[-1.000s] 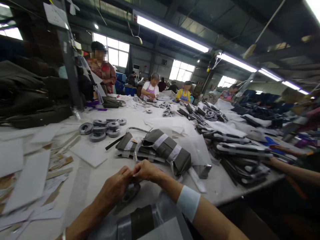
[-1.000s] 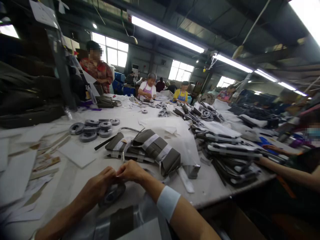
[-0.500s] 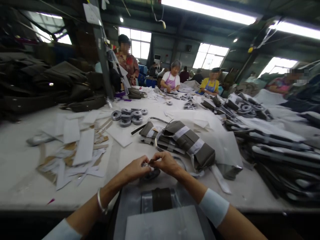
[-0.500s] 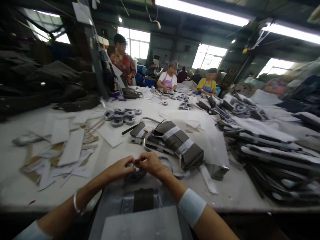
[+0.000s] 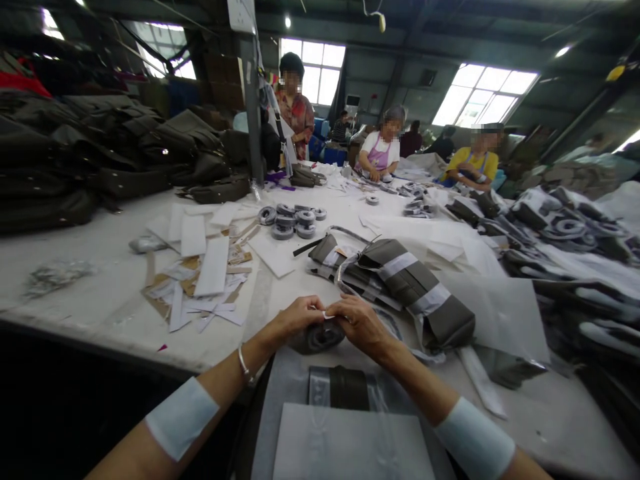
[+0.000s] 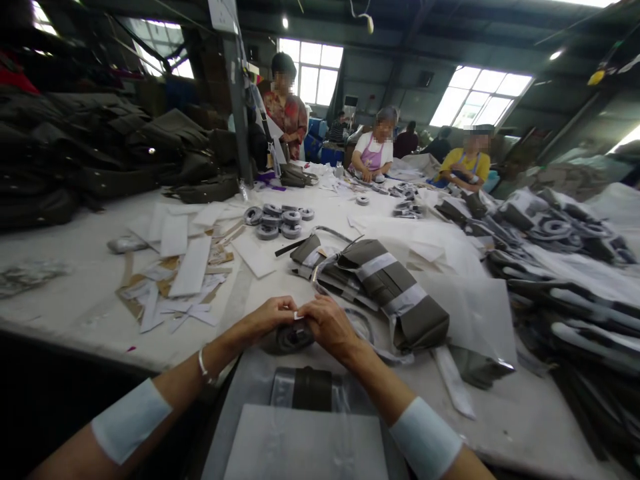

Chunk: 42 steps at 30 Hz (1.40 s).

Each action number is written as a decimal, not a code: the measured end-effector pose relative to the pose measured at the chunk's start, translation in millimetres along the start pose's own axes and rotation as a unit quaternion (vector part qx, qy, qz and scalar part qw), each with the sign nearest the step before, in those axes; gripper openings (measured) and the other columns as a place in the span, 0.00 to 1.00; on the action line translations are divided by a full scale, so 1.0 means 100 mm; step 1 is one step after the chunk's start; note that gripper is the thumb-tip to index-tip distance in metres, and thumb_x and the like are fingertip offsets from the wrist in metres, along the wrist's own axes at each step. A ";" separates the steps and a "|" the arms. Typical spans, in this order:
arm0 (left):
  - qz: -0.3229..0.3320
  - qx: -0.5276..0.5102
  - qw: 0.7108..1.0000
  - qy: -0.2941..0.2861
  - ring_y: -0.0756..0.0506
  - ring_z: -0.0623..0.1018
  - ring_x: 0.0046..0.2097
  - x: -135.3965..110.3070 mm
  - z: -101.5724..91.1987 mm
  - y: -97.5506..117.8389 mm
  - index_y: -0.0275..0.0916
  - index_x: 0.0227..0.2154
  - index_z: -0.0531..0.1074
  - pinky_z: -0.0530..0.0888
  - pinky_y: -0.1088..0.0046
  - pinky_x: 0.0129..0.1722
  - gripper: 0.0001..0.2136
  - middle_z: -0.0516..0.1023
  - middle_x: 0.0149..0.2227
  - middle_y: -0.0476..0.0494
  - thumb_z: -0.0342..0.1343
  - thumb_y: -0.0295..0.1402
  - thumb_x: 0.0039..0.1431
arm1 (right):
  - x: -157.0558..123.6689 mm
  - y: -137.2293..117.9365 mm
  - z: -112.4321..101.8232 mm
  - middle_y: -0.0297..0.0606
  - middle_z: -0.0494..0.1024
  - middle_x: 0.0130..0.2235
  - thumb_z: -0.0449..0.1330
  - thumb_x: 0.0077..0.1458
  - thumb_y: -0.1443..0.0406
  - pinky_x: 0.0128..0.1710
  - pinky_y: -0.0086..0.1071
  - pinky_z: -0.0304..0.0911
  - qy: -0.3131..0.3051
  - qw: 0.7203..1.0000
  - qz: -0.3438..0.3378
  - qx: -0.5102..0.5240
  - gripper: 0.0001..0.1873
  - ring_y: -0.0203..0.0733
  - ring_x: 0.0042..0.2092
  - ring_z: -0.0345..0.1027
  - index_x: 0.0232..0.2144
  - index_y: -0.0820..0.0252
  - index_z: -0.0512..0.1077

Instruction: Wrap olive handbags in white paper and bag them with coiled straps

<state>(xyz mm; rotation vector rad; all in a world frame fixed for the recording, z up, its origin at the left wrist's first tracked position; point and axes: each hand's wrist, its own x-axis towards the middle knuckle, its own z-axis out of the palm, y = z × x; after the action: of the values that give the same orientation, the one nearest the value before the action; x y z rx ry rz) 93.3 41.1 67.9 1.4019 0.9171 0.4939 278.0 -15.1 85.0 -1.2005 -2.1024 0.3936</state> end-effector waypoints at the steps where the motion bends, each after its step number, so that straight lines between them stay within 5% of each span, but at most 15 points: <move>1: -0.007 -0.021 1.000 -0.002 0.49 0.69 0.29 0.00 0.00 0.00 0.38 0.28 0.68 0.65 0.74 0.31 0.16 0.70 0.25 0.53 0.60 0.42 0.38 | -0.01 0.00 -0.01 0.36 0.82 0.40 0.56 0.58 0.74 0.60 0.45 0.57 -0.006 0.998 -0.047 -0.036 0.13 0.41 0.42 0.75 0.38 0.54 0.77; 7: -0.046 -0.085 0.995 -0.032 0.51 0.69 0.27 -0.01 -0.03 0.06 0.36 0.28 0.69 0.64 0.74 0.30 0.15 0.71 0.24 0.52 0.62 0.39 0.36 | -0.01 -0.08 -0.21 0.40 0.79 0.49 0.55 0.64 0.66 0.65 0.49 0.49 -0.080 0.970 -0.159 -0.168 0.12 0.43 0.52 0.71 0.48 0.56 0.73; 11: -0.054 -0.084 0.994 -0.042 0.51 0.68 0.27 -0.03 -0.04 0.10 0.35 0.28 0.71 0.64 0.74 0.30 0.14 0.71 0.24 0.52 0.60 0.38 0.38 | -0.03 -0.07 -0.27 0.39 0.78 0.51 0.54 0.66 0.60 0.66 0.49 0.47 -0.103 0.974 -0.143 -0.145 0.15 0.43 0.56 0.69 0.52 0.54 0.72; 14: -0.049 -0.063 0.996 -0.033 0.50 0.70 0.28 -0.02 -0.02 0.07 0.35 0.30 0.71 0.64 0.73 0.31 0.16 0.72 0.26 0.51 0.61 0.39 0.39 | -0.06 -0.01 -0.19 0.37 0.81 0.46 0.53 0.67 0.63 0.67 0.48 0.46 -0.056 0.988 -0.104 -0.100 0.13 0.40 0.49 0.74 0.46 0.54 0.76; 21: 0.029 0.088 0.996 -0.001 0.46 0.71 0.32 0.02 -0.01 0.07 0.36 0.30 0.71 0.65 0.71 0.34 0.16 0.73 0.27 0.51 0.62 0.41 0.39 | -0.05 0.05 -0.04 0.34 0.82 0.41 0.61 0.61 0.65 0.67 0.46 0.42 -0.012 0.989 -0.091 -0.120 0.05 0.38 0.43 0.76 0.40 0.55 0.76; 28: 0.089 0.288 0.952 0.048 0.44 0.75 0.33 0.00 -0.05 0.10 0.39 0.31 0.73 0.68 0.72 0.35 0.14 0.77 0.28 0.49 0.52 0.44 0.49 | -0.01 -0.07 -0.01 0.33 0.82 0.38 0.60 0.61 0.66 0.66 0.45 0.43 -0.009 0.972 -0.072 -0.225 0.04 0.38 0.41 0.75 0.37 0.56 0.75; 33: 0.063 0.309 0.947 0.057 0.45 0.76 0.31 -0.02 -0.06 0.11 0.40 0.32 0.75 0.68 0.74 0.33 0.15 0.77 0.27 0.50 0.51 0.46 0.50 | -0.28 -0.07 -0.76 0.35 0.80 0.44 0.57 0.63 0.65 0.66 0.44 0.44 0.179 0.949 -0.015 -0.258 0.09 0.40 0.48 0.72 0.44 0.54 0.73; 36: 0.057 0.306 0.948 0.062 0.45 0.76 0.31 -0.01 -0.06 0.10 0.41 0.32 0.75 0.68 0.74 0.32 0.17 0.77 0.26 0.51 0.51 0.47 0.49 | -0.70 0.21 -1.49 0.43 0.78 0.50 0.57 0.61 0.65 0.61 0.46 0.54 0.313 0.876 0.117 -0.347 0.14 0.47 0.54 0.69 0.49 0.56 0.72; 40: 0.051 0.285 0.955 0.058 0.45 0.76 0.30 0.02 -0.07 0.07 0.41 0.32 0.75 0.68 0.74 0.32 0.19 0.77 0.25 0.51 0.50 0.49 0.48 | -1.34 0.68 -2.28 0.59 0.65 0.61 0.65 0.49 0.62 0.59 0.51 0.56 0.375 0.758 0.390 -0.365 0.35 0.60 0.62 0.58 0.58 0.69 0.64; 42: 0.047 0.276 0.958 0.059 0.44 0.76 0.30 0.02 -0.07 0.06 0.40 0.32 0.75 0.68 0.74 0.31 0.19 0.77 0.25 0.51 0.51 0.50 0.47 | -1.56 0.82 -2.48 0.62 0.74 0.53 0.69 0.42 0.60 0.51 0.49 0.63 0.371 0.730 0.482 -0.311 0.36 0.64 0.55 0.67 0.52 0.73 0.70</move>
<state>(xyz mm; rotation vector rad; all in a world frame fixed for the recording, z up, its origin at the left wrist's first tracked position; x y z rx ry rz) 90.5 48.0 73.9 1.9456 1.1435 0.4097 554.6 -120.2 156.1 -2.3190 -0.7546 -0.3906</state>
